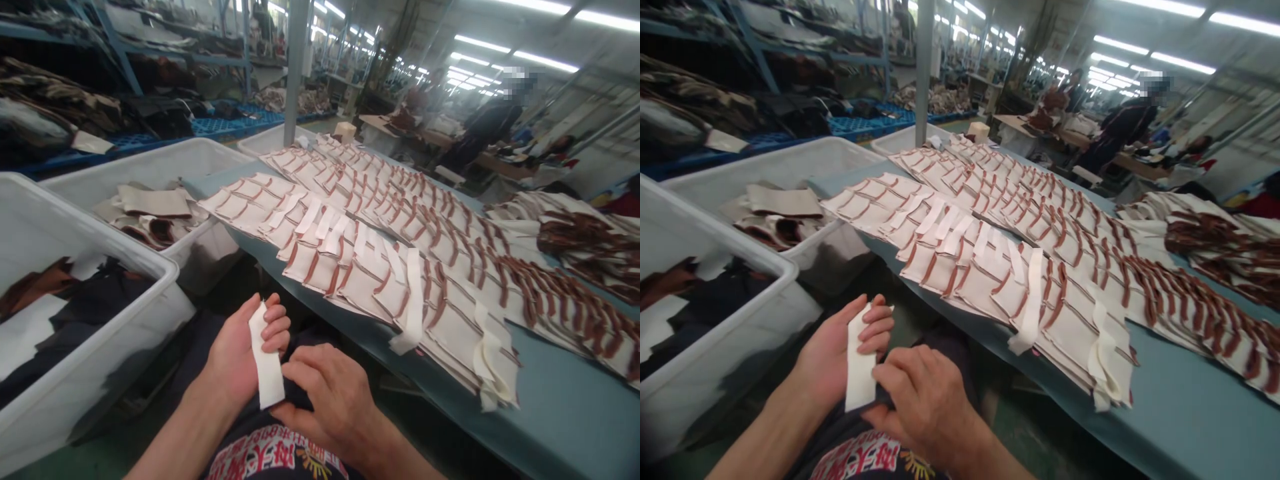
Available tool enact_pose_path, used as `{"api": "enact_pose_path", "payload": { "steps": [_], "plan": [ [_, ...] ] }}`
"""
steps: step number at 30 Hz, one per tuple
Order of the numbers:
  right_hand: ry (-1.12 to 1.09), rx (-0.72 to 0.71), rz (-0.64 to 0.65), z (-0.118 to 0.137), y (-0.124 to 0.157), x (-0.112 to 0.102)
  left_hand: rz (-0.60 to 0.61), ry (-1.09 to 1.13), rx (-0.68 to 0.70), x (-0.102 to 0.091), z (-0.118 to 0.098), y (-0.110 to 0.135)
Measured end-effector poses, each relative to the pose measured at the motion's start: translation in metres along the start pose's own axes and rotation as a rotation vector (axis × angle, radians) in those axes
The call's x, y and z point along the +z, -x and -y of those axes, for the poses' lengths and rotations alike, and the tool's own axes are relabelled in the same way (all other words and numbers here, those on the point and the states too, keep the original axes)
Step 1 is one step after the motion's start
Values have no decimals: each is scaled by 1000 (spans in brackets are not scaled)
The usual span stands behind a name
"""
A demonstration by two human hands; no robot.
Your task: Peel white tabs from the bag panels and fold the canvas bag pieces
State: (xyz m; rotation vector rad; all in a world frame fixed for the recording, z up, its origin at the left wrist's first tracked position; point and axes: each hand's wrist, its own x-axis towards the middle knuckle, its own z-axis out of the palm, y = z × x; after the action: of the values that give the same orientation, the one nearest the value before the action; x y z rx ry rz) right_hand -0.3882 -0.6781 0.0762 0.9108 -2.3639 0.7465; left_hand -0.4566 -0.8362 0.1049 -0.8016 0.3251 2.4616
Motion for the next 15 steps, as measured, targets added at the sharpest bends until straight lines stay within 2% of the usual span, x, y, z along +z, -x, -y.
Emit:
{"api": "enact_pose_path", "payload": {
  "steps": [3, 5, 8, 11, 13, 15],
  "plan": [
    [-18, 3, -43, 8, 0, 10, -7, -1, 1, 0, 1, -2],
    [-116, 61, -78, 13, -2, 13, -8, -19, -3, -1, 0, -4],
    [-419, 350, -73, 16, -7, 12, -11, -61, 2, -5, -1, -5],
    [-630, 663, 36, 14, -12, 6, -9, -140, 23, -10, -1, -4],
    [-659, 739, 76, 10, -14, 2, -8, -228, 37, -15, -1, -2],
    [-626, 739, 80, 3, -17, -2, -21, -334, 34, -21, 0, 1]
  ]
}}
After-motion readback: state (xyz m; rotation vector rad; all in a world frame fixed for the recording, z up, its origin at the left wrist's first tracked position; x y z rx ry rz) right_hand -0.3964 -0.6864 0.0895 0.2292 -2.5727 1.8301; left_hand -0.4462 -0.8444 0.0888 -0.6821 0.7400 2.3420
